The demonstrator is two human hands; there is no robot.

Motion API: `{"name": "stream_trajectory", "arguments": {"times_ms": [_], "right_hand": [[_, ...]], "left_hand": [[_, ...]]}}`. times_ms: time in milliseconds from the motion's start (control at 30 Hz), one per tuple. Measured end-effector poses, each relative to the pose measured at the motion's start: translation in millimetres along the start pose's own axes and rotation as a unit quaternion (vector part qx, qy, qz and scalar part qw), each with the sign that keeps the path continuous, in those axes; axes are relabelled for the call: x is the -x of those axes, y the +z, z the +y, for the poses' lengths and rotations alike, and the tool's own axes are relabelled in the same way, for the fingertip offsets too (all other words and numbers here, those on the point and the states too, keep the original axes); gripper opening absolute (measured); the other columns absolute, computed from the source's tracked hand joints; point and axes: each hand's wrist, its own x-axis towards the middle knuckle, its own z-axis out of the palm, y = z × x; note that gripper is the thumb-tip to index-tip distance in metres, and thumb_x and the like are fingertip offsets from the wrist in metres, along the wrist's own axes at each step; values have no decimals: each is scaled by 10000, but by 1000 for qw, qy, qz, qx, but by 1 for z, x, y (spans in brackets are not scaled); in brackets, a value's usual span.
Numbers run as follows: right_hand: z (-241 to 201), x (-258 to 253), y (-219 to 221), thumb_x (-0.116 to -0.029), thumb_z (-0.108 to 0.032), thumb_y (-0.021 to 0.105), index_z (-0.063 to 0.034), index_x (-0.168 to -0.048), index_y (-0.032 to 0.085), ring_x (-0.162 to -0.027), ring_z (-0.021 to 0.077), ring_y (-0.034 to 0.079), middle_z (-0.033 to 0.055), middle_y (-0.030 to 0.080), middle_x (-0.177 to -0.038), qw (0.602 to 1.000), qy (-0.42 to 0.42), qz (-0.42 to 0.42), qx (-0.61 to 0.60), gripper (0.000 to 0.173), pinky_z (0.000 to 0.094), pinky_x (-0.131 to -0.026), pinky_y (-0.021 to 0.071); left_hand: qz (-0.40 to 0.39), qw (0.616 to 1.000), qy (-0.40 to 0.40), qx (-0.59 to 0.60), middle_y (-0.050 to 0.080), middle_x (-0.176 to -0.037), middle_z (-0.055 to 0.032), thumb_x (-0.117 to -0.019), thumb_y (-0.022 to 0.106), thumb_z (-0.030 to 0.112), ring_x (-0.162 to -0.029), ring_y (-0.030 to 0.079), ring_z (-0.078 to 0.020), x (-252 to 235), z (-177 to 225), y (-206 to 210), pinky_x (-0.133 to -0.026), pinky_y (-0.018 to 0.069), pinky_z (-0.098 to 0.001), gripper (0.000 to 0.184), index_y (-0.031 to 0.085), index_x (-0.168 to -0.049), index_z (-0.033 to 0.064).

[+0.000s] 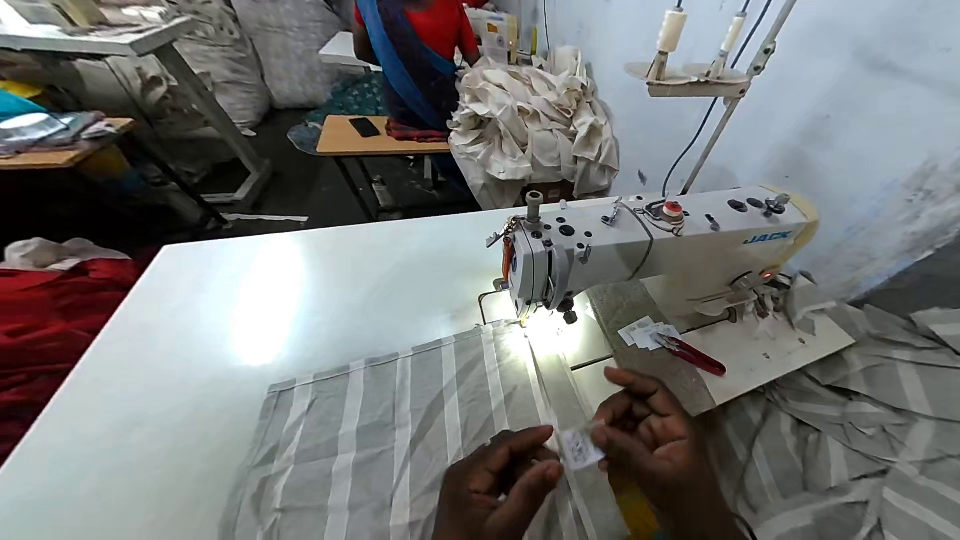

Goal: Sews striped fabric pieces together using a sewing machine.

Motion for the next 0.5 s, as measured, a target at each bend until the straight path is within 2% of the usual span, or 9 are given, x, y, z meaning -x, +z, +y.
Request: {"name": "stream_trajectory", "arguments": {"times_ms": [33,167,233,300,367,433,500], "right_hand": [[2,4,6,-913,-47,738,-1,-1328,543,-773,85,708,26,731,-940,1000,-21,-14,4,461,242,-643,618],[11,12,17,-925,-62,738,-1,-1343,580,-856,68,728,29,760,-1024,989,-118,1,88,452,217,-718,630],[12,11,13,-927,-114,752,-53,-1331,615,-945,73,724,34,751,-1144,982,-140,22,128,431,201,-732,618],[10,8,6,-927,-194,767,-88,-1313,634,-983,69,694,36,715,-1204,980,-134,21,145,422,176,-706,588],[6,6,1,-926,-224,766,-45,-1336,607,-962,72,699,37,729,-1157,988,-100,-17,116,475,190,-698,588],[0,6,1,-930,-166,753,22,-1391,538,-876,73,705,39,739,-1051,994,-58,-56,78,543,213,-687,604],[-3,6,3,-914,-85,751,52,-1410,507,-788,60,688,28,727,-974,996,-27,-61,62,571,201,-636,592]], "left_hand": [[-1,1000,-3,26,752,-987,-7,-951,709,105,-801,718,-74,-1,-1,4,-709,628,-252,256,712,-1174,-20],[32,995,-17,95,766,-930,10,-927,704,25,-786,735,-83,-2,0,15,-736,645,-277,149,757,-1066,25],[48,993,-19,106,773,-890,0,-926,697,5,-768,749,-101,-2,2,15,-724,652,-291,114,758,-1015,39],[54,993,-24,104,771,-868,6,-924,702,8,-752,751,-105,-1,5,14,-714,653,-291,90,750,-983,55],[56,993,-28,96,766,-854,28,-916,712,10,-737,744,-86,0,6,14,-706,652,-281,84,747,-964,69],[56,994,-24,93,764,-848,35,-910,721,11,-732,739,-77,-1,5,15,-704,650,-272,83,750,-956,74],[56,994,-14,89,763,-842,33,-902,728,7,-724,735,-71,-2,3,16,-698,648,-265,84,753,-949,73]]}}
